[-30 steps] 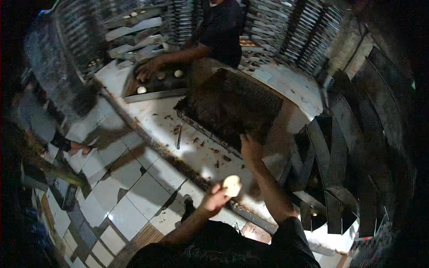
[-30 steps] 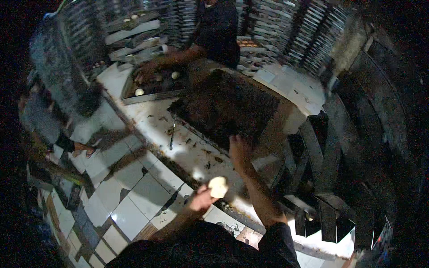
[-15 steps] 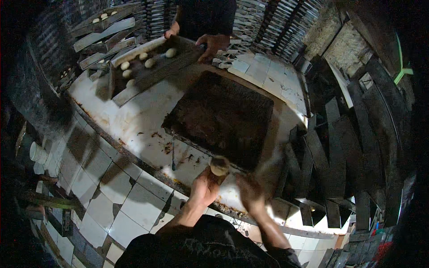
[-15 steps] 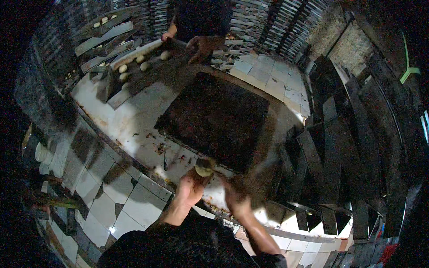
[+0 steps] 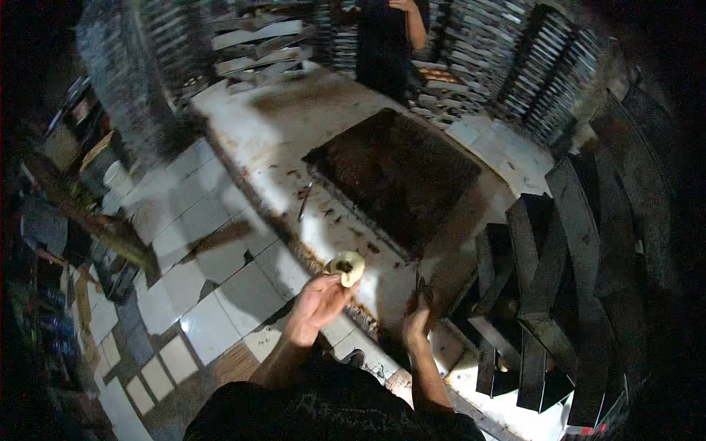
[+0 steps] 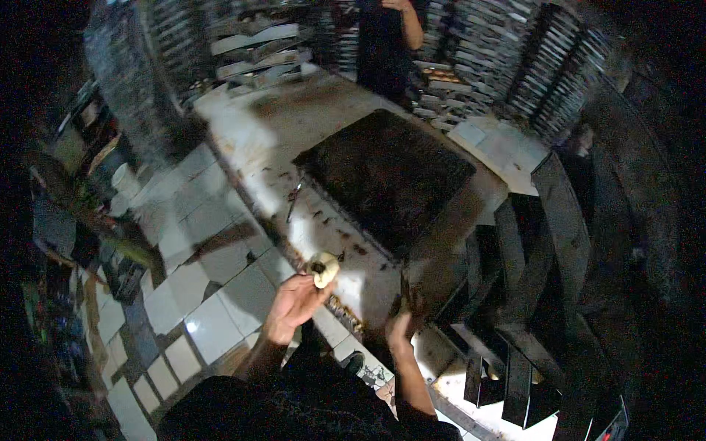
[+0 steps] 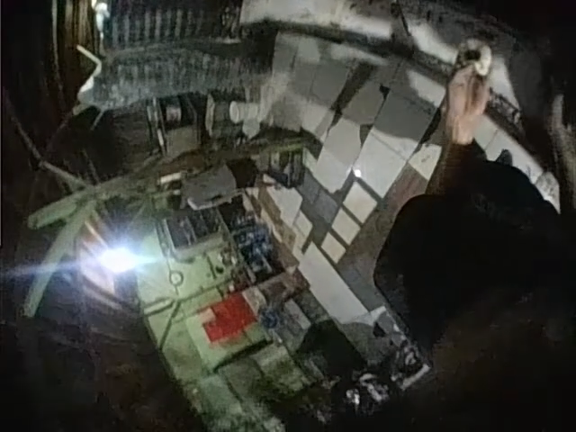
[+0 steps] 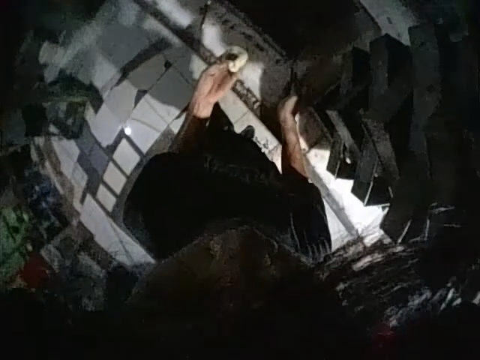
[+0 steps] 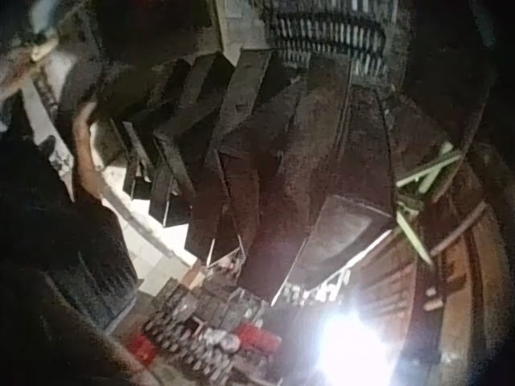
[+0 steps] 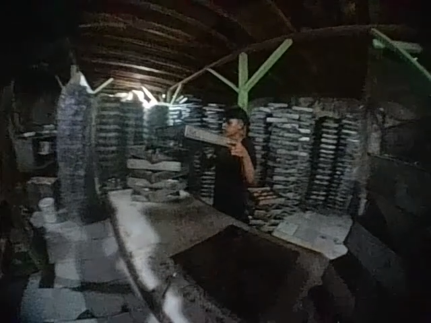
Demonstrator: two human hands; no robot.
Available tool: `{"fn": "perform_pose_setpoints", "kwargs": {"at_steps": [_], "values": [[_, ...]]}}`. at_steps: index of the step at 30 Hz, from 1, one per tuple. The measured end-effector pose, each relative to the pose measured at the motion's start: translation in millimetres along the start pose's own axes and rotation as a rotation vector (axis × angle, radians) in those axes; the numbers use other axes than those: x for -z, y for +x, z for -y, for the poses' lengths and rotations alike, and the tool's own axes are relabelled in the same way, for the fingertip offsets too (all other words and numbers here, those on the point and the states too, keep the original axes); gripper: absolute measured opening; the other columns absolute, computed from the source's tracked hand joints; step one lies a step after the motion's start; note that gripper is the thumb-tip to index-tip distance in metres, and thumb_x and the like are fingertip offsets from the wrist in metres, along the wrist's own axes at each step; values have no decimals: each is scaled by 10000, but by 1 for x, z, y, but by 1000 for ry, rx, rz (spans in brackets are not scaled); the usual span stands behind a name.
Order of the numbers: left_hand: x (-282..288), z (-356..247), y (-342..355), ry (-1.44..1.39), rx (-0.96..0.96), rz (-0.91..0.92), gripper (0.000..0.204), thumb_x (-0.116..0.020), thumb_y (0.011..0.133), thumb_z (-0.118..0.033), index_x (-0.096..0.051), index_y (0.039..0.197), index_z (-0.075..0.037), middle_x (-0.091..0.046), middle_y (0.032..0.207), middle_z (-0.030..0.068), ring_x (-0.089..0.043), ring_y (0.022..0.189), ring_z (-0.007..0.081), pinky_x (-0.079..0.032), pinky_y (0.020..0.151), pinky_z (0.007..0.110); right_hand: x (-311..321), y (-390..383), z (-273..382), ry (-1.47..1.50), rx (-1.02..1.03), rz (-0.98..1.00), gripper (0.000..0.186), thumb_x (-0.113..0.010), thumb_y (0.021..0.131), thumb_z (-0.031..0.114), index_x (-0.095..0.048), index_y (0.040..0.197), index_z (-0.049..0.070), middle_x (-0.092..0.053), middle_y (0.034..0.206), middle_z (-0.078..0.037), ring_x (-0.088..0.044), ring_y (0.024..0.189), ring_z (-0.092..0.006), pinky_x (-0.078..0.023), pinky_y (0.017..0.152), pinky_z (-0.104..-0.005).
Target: Shaping dough into small balls and placing them onto baking trays.
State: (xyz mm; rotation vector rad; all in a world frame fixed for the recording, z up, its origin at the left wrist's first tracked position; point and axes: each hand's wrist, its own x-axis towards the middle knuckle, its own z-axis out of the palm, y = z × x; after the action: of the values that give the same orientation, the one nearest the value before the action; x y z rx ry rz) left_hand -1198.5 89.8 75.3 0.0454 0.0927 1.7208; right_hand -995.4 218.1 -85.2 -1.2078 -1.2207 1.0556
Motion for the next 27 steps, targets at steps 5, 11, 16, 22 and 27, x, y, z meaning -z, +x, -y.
{"fn": "perform_pose_setpoints", "kwargs": {"at_steps": [5, 11, 16, 22, 27], "values": [[-14, 62, -55, 636, -171, -207, 484, -526, 796, 19, -362, 1239, -86, -545, 999, 80, -565, 850, 228, -468, 785, 393, 1, -52, 215, -226, 125, 704, 220, -514, 858, 152, -588, 1000, -1, -606, 895, -102, -569, 773, -170, -451, 685, -293], [-19, 105, -117, 1439, -42, -54, 763, -551, 780, 73, -11, 1278, -135, -476, 1015, 121, -561, 813, 193, -517, 678, 300, 41, -94, 233, -491, 401, 1323, 228, -578, 805, 176, -604, 963, 15, -593, 879, -175, -576, 781, -290, -460, 698, -353], [17, 150, -163, 596, -267, -333, 344, -469, 889, -159, -310, 1194, -157, -495, 1019, 89, -535, 902, 216, -517, 703, 361, 107, -167, 222, -332, 511, 834, 143, -618, 759, 67, -620, 883, -5, -550, 880, -157, -554, 848, -301, -478, 725, -350], [-26, 219, -192, 33, 250, -157, 369, -312, 928, -369, -483, 1086, -83, -533, 1077, 84, -508, 979, 210, -403, 860, 334, 197, -208, 202, -755, 715, 661, 250, -637, 727, 53, -587, 965, -5, -583, 951, -138, -553, 922, -292, -481, 745, -373], [-6, 267, -198, 1030, 351, 26, 372, -545, 834, -81, -434, 1184, -16, -519, 1088, 43, -479, 972, 114, -385, 856, 268, 272, -168, 248, -594, 316, 873, 216, -569, 783, 108, -488, 949, -4, -568, 773, -221, -587, 762, -358, -465, 591, -403]]}}
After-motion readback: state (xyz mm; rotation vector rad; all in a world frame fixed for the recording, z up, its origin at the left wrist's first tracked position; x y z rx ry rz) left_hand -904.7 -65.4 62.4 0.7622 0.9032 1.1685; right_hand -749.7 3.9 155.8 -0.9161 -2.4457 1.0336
